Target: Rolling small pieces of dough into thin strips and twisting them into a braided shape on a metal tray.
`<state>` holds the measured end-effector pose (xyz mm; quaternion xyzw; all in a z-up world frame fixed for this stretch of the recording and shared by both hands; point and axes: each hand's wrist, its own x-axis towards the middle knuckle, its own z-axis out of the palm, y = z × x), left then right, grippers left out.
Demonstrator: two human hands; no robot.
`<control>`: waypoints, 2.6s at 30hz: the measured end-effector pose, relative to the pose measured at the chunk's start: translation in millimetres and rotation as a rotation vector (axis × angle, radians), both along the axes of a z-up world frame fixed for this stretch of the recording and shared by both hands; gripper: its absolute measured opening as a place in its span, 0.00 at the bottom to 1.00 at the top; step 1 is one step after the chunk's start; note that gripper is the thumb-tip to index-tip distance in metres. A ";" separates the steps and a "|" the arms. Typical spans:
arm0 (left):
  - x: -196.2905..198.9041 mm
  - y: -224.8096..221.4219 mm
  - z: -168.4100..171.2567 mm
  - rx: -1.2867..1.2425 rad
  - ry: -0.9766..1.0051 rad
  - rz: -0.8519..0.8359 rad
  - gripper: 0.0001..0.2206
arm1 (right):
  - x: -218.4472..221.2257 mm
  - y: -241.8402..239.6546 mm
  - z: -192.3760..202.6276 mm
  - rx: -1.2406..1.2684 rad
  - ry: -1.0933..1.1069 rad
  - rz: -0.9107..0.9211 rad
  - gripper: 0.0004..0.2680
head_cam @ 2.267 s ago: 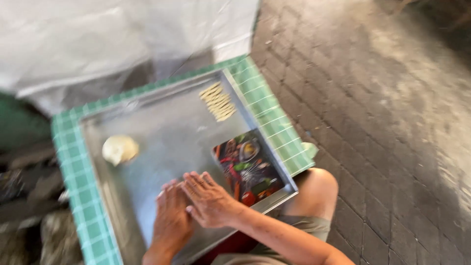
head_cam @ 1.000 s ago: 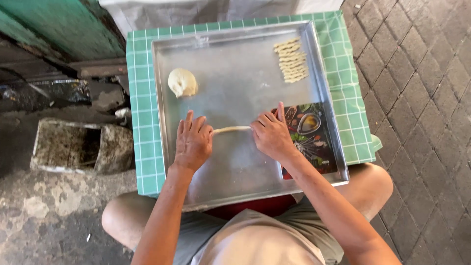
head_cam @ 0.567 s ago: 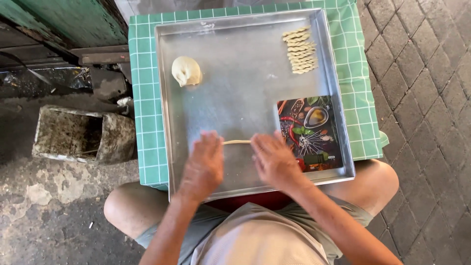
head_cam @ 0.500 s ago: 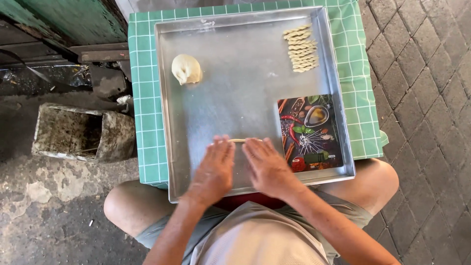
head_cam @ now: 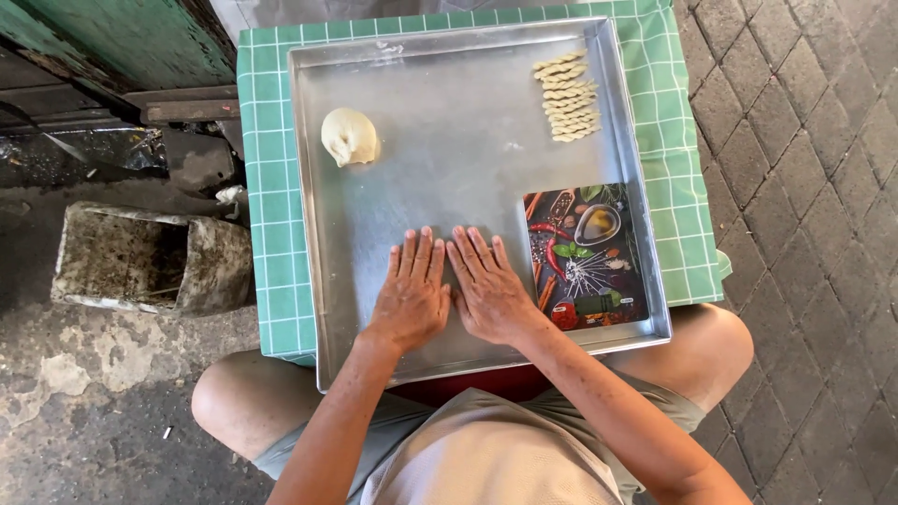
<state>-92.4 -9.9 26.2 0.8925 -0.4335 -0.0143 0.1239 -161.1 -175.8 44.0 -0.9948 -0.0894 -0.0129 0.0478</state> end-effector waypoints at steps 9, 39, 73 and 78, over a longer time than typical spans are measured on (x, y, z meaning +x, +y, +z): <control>47.5 -9.7 20.4 0.100 0.148 0.064 0.33 | 42.4 -33.7 9.1 0.064 0.154 -0.040 0.28; -39.5 33.0 32.2 -0.069 -0.076 -0.032 0.25 | -41.0 16.7 46.2 0.218 -0.140 0.060 0.21; -3.1 2.3 0.4 0.127 0.067 0.008 0.35 | 1.3 1.4 -5.8 -0.001 0.005 0.049 0.29; 23.2 -4.2 11.5 0.152 0.106 0.025 0.35 | 22.8 -8.5 -2.5 -0.030 0.026 0.032 0.29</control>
